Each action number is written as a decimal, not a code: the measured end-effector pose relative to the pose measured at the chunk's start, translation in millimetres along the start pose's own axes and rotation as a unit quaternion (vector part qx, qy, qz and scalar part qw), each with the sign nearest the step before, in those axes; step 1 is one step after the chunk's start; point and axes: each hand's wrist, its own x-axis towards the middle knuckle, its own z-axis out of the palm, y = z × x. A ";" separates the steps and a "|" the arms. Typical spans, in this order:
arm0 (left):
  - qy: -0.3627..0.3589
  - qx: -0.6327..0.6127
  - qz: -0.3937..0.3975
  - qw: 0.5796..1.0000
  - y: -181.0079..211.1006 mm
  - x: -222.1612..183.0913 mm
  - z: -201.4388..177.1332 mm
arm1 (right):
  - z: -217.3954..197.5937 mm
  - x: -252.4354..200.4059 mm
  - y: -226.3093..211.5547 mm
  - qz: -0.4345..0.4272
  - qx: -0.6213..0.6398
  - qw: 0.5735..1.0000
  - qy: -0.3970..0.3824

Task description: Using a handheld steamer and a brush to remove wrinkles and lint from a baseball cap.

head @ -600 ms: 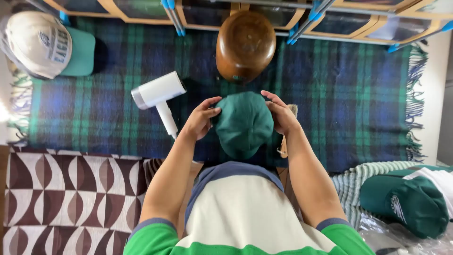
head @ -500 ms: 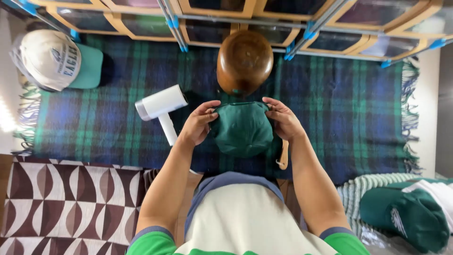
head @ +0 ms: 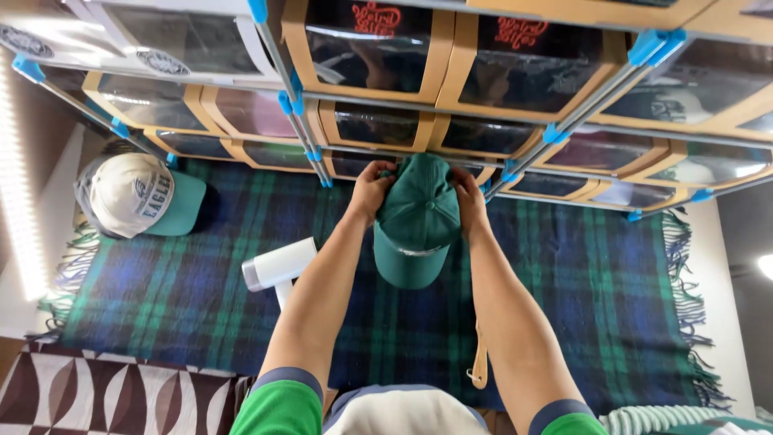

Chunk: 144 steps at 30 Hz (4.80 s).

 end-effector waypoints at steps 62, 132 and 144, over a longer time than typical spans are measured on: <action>0.065 -0.157 -0.249 0.954 -213.8 -322.4 -89.9 | -43.8 -333.2 84.1 0.365 0.321 0.874 -0.007; 0.036 0.278 0.425 0.861 -56.4 -302.8 -36.7 | -90.2 -237.2 -52.9 -0.227 -0.357 0.906 -0.034; 0.050 0.253 0.395 0.882 -75.0 -300.9 -34.8 | -77.3 -198.5 -24.0 0.313 -0.091 0.943 -0.073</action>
